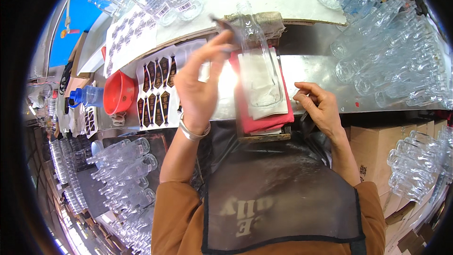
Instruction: The person repeatedly picks clear plastic bottles, places them in a red labeling jig, applies a label to the bottle body, and uses a black squeegee to smooth the label. Finished bottles are set aside on the table.
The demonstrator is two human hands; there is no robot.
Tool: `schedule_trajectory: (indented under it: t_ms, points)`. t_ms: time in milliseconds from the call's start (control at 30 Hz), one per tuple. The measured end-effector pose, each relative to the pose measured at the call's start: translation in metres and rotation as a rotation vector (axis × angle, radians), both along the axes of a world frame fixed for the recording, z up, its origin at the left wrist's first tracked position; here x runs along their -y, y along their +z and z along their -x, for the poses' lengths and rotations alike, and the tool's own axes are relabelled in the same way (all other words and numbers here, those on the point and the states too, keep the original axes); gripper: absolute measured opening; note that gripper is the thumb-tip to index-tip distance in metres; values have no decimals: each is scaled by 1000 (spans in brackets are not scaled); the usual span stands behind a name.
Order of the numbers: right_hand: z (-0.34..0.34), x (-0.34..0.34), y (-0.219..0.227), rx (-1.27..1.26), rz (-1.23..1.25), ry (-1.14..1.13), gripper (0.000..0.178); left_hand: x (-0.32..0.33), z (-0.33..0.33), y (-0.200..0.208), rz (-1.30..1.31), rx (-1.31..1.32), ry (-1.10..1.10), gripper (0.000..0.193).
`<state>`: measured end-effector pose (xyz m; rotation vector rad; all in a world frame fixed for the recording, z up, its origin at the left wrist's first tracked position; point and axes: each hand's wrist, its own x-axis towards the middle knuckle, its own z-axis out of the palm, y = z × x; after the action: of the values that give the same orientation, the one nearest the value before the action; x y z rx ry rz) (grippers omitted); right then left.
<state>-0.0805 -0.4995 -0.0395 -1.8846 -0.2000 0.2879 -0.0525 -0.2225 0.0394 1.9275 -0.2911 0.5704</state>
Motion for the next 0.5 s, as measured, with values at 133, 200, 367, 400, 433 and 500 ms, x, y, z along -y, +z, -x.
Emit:
schedule_trajectory:
  t_ms: [133, 200, 367, 400, 433, 500]
  points:
    - [-4, 3, 1, 3, -28, 9, 29, 15, 8, -4, -548, 192, -85, 19]
    - [-6, 3, 4, -9, -30, 21, 28, 17, 19, -15, -590, 128, -115, 15]
    - [-20, -13, 15, -17, -135, 22, 31, 13, 28, -14, -473, 32, -231, 16]
    - [-25, -20, 27, -67, -164, 31, 33, 11, 22, -15, -401, 34, -214, 17]
    - [-30, -27, 36, -118, -191, 39, 35, 9, 15, -17, -330, 35, -198, 17]
    - [-44, -40, 37, -43, -174, 45, 43, 11, 0, -22, -290, -33, -136, 37]
